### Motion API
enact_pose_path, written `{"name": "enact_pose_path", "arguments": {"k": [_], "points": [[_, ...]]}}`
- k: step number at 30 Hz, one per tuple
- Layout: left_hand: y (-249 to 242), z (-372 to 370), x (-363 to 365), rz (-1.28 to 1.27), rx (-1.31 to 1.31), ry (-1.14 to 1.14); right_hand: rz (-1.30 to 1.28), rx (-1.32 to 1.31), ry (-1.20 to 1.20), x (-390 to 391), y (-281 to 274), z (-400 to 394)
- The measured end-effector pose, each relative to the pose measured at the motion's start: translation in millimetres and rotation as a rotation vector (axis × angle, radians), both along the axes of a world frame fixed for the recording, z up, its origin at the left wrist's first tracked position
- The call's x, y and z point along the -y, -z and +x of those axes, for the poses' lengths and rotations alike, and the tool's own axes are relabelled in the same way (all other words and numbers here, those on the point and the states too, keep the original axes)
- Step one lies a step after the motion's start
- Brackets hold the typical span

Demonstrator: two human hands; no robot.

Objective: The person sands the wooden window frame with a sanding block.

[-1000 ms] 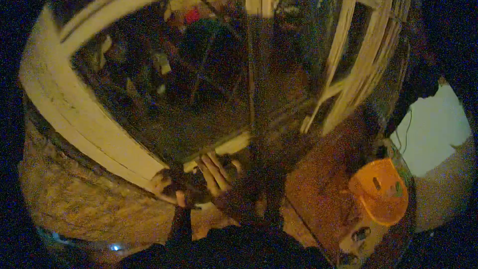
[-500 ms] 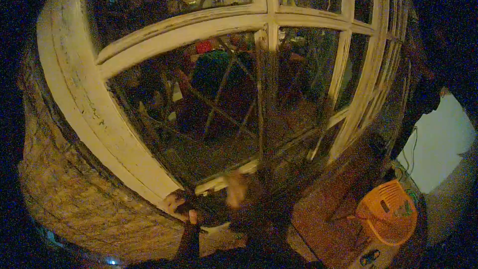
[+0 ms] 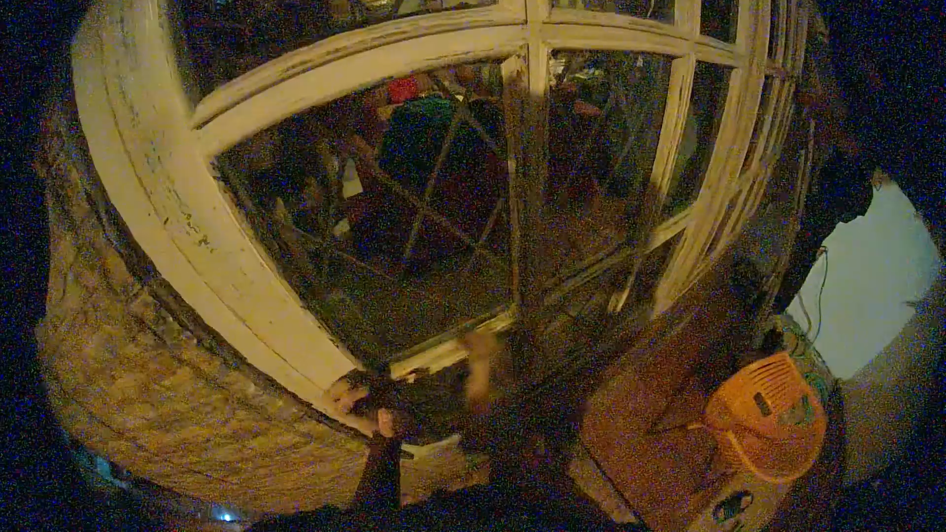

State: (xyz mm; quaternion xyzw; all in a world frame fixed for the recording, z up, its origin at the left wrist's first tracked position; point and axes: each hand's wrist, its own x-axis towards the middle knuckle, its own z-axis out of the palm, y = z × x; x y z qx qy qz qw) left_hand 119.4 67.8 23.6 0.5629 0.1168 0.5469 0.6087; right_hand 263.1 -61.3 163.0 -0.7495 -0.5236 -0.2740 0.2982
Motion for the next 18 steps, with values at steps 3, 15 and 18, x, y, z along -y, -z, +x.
{"name": "enact_pose_path", "arguments": {"k": [3, 15, 18], "points": [[4.4, 1.1, 0.0, -0.017, 0.011, 0.022, -0.004, 0.013, -0.008, -0.8, -1.8, -7.0], [35.7, -8.3, -30.8, -0.196, 0.122, 0.262, 0.059, 0.277, 0.073, -14.1, 12.8, -28.8], [24.3, 11.4, -20.8, 0.010, 0.118, -0.059, 0.056, 0.044, 0.003, -0.3, -0.2, -15.2]]}}
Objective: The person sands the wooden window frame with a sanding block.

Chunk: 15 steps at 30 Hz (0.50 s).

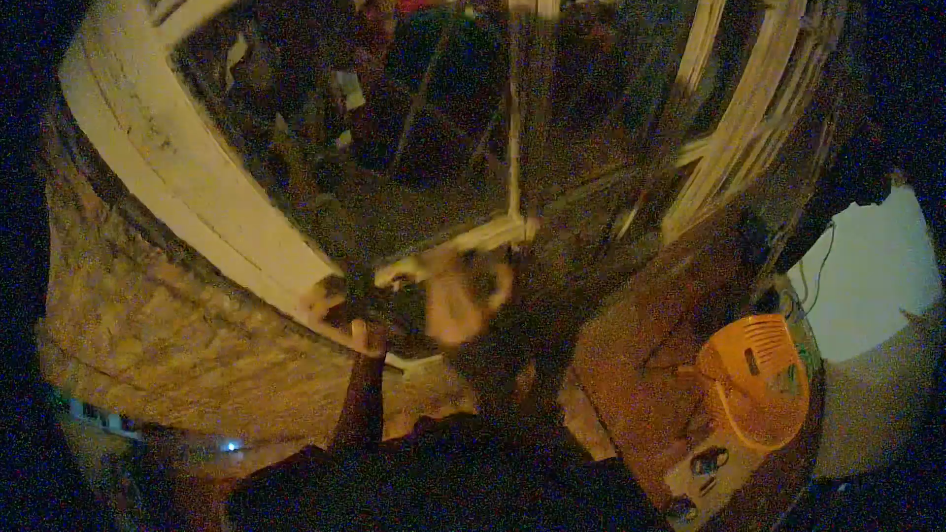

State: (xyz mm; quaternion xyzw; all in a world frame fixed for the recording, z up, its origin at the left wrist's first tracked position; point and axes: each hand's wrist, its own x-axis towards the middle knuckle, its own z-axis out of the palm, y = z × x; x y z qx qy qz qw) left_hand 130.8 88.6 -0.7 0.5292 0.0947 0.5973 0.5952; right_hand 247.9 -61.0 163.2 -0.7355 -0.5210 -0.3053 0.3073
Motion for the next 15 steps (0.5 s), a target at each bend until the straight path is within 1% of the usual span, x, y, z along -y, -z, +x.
{"name": "enact_pose_path", "arguments": {"k": [2, 3, 5, 6, 7, 8, 10, 11, 13, 14, 15], "points": [[-20.4, 14.9, 0.6, 0.403, -0.005, -0.572, 0.119, -0.127, 0.036, 1.5, 4.5, 26.0], [-28.3, 12.0, 1.1, 0.486, -0.020, -0.659, 0.192, -0.172, 0.035, -1.1, 6.7, 27.1], [-46.4, 8.2, 2.5, 0.531, -0.060, -0.636, 0.359, -0.176, 0.010, -21.2, 18.3, 0.9], [-53.3, 7.0, 6.3, 0.533, -0.081, -0.613, 0.368, -0.171, -0.042, -28.5, 20.3, -16.5], [-59.8, 5.7, 11.0, 0.534, -0.096, -0.589, 0.279, -0.148, -0.117, -26.9, 15.6, -31.2], [-64.2, 4.7, 17.1, 0.533, -0.106, -0.575, 0.281, -0.151, -0.123, -21.3, 10.7, -26.6], [-73.6, -6.5, 31.1, 0.531, -0.125, -0.536, 0.147, -0.184, -0.002, -6.9, 3.4, -3.6], [-78.8, -13.2, 38.5, 0.525, -0.136, -0.521, 0.080, -0.089, 0.100, 3.3, 1.4, 16.1], [-89.9, -24.2, 54.7, 0.498, -0.144, -0.495, 0.150, -0.437, -0.086, 6.1, -1.2, 22.0], [-95.0, -27.5, 62.1, 0.473, -0.139, -0.487, -0.057, -0.168, 0.085, 3.0, -1.9, 13.1], [-98.7, -27.8, 71.5, 0.445, -0.135, -0.480, 0.118, -0.225, -0.056, -16.1, 14.0, -4.3]]}}
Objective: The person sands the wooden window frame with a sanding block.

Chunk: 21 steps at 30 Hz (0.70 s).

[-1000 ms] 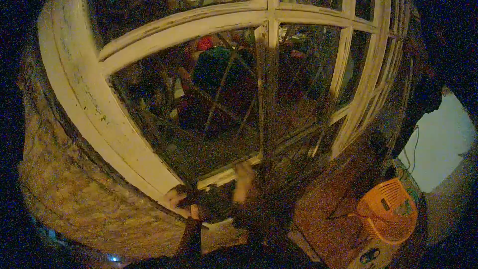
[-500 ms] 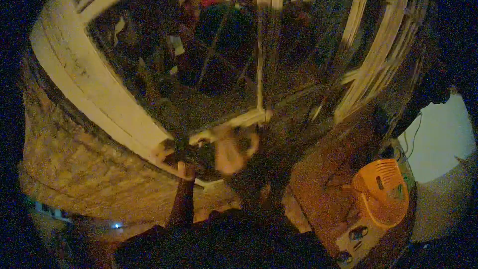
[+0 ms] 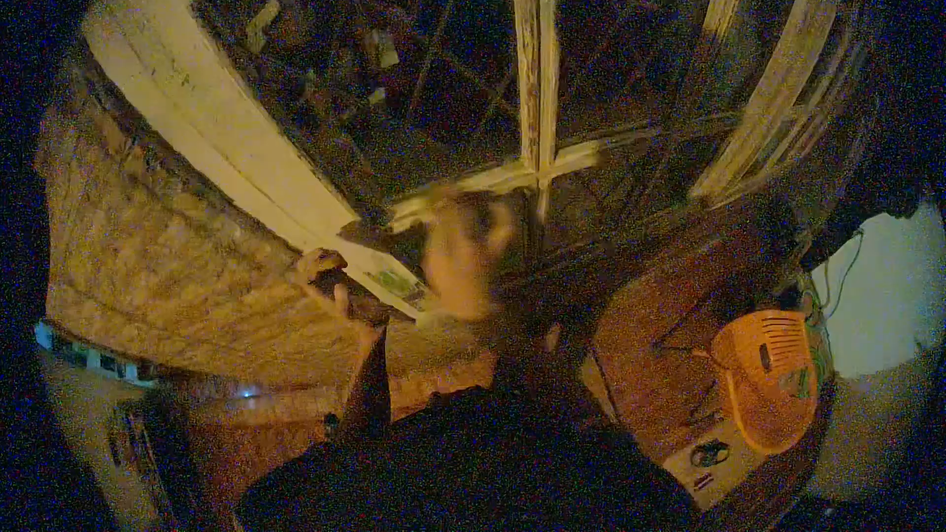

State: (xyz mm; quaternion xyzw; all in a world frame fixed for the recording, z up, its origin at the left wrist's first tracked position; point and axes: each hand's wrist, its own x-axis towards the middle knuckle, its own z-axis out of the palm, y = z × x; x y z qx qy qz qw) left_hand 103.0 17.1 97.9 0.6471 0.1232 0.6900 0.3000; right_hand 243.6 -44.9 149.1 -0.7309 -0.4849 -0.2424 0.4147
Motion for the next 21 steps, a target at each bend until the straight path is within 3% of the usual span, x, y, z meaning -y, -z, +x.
{"name": "enact_pose_path", "arguments": {"k": [1, 3, 6, 8, 9, 10, 11, 12, 13, 15, 17, 19, 21], "points": [[-4.0, 0.2, 9.3, -0.046, 0.024, -0.003, 0.184, -0.062, -0.124, -17.8, 16.1, -20.9], [-14.0, 7.9, 26.4, -0.165, 0.100, -0.022, 0.122, 0.053, -0.199, -2.0, -4.9, -26.1], [-28.2, 12.8, 43.8, -0.286, 0.191, -0.052, 0.086, 0.008, -0.040, 7.9, -1.8, 18.7], [-35.4, 11.9, 50.4, -0.227, 0.145, -0.053, 0.053, -0.079, -0.033, 21.1, -11.0, 47.1], [-39.5, 11.1, 58.4, -0.183, 0.095, -0.045, 0.009, -0.012, 0.084, 16.6, -7.6, 36.1], [-43.0, 13.7, 70.5, -0.195, 0.079, -0.054, 0.108, -0.079, -0.069, 3.0, 4.0, 17.2], [-50.0, 21.0, 86.0, -0.366, 0.150, -0.083, 0.207, -0.150, -0.216, -6.8, 14.7, -1.7], [-54.3, 28.3, 94.3, -0.527, 0.226, -0.108, 0.163, 0.134, -0.216, -5.1, 11.6, -7.8], [-51.3, 30.2, 95.6, -0.527, 0.216, -0.106, 0.164, 0.126, -0.211, -0.9, 8.6, 1.5], [-43.2, 22.8, 94.0, -0.369, 0.196, 0.045, 0.160, -0.042, -0.113, 9.3, 0.2, 27.7], [-44.6, 20.8, 92.6, -0.347, 0.161, 0.040, 0.195, -0.343, -0.220, 25.1, -3.9, 65.6], [-35.5, 15.5, 88.0, -0.390, 0.111, 0.014, 0.089, -0.501, -0.223, 19.8, -9.0, 38.5], [-39.2, 23.3, 80.1, -0.392, 0.107, -0.029, 0.240, 0.077, -0.118, 11.7, -5.3, 1.1]]}}
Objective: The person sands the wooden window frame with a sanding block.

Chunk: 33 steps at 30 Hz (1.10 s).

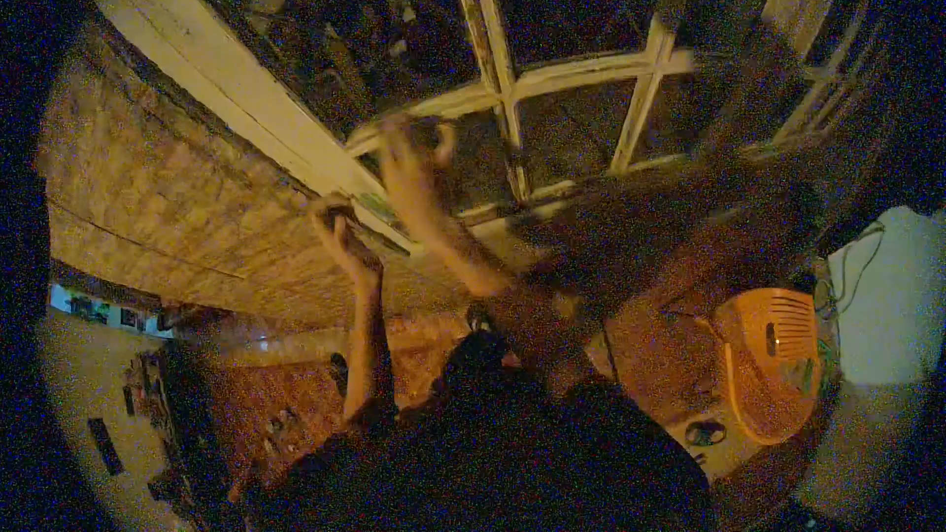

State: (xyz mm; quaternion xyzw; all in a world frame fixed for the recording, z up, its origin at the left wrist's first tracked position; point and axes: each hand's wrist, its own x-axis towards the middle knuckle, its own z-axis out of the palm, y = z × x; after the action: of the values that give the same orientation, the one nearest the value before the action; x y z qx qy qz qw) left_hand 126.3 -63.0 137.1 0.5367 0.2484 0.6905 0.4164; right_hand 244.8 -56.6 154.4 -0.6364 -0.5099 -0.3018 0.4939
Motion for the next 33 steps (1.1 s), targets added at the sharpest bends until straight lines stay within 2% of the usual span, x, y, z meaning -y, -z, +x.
{"name": "enact_pose_path", "arguments": {"k": [3, 4, 5, 7, 9, 10, 12, 14, 16, 18, 19, 22, 27, 28, 30, 32, 33], "points": [[-13.1, 7.0, -25.0, 0.055, -0.004, -0.030, -0.066, -0.033, -0.060, -6.0, 0.9, 1.2], [-15.3, 4.3, -34.5, 0.094, 0.002, -0.029, -0.193, -0.012, -0.019, 1.4, 0.4, 21.8], [-9.7, 0.2, -48.3, 0.118, -0.008, -0.049, -0.151, -0.289, -0.142, 7.7, 4.0, 49.0], [-11.3, -1.8, -62.7, 0.078, -0.018, -0.074, -0.113, -0.556, -0.259, 4.4, 1.6, 60.8], [-0.1, -4.7, -73.1, 0.009, -0.048, -0.091, -0.187, 0.017, 0.171, 3.5, -2.8, 33.3], [8.2, -2.8, -83.1, 0.057, -0.054, -0.131, -0.082, 0.002, 0.050, -13.0, 9.2, 11.9], [7.3, -1.3, -95.9, 0.104, -0.063, -0.150, -0.112, 0.008, -0.170, -16.4, 9.1, -15.3], [2.7, -3.3, -109.2, 0.374, -0.102, -0.161, -0.120, -0.010, -0.058, -10.3, 7.5, 2.5], [8.9, -10.7, -120.6, 0.353, -0.087, -0.130, -0.195, -0.184, 0.057, 4.4, 6.3, 40.1], [18.0, -17.2, -132.2, 0.334, -0.076, -0.107, -0.001, -0.085, 0.108, -5.3, 10.2, 54.4], [22.9, -17.7, -136.3, 0.342, -0.077, -0.090, -0.187, -0.036, 0.185, -9.6, 24.5, 36.2], [34.4, -14.5, -147.1, 0.436, -0.120, -0.027, -0.342, 0.018, 0.139, -20.4, 16.7, -31.9], [46.5, -15.7, -156.4, 0.598, -0.195, 0.099, -0.170, -0.114, 0.238, -1.1, 7.6, 35.5], [48.0, -17.3, -156.6, 0.607, -0.204, 0.112, -0.194, -0.112, 0.263, -1.5, 9.3, 30.1], [51.7, -18.0, -157.7, 0.611, -0.212, 0.137, -0.463, -0.061, 0.325, -9.0, 2.2, -20.6], [53.7, -16.6, -156.9, 0.610, -0.211, 0.160, -0.660, -0.051, 0.333, -13.8, -9.8, -37.1], [56.3, -16.7, -157.2, 0.608, -0.216, 0.174, -0.533, -0.101, 0.280, -12.8, -6.7, -32.7]]}}
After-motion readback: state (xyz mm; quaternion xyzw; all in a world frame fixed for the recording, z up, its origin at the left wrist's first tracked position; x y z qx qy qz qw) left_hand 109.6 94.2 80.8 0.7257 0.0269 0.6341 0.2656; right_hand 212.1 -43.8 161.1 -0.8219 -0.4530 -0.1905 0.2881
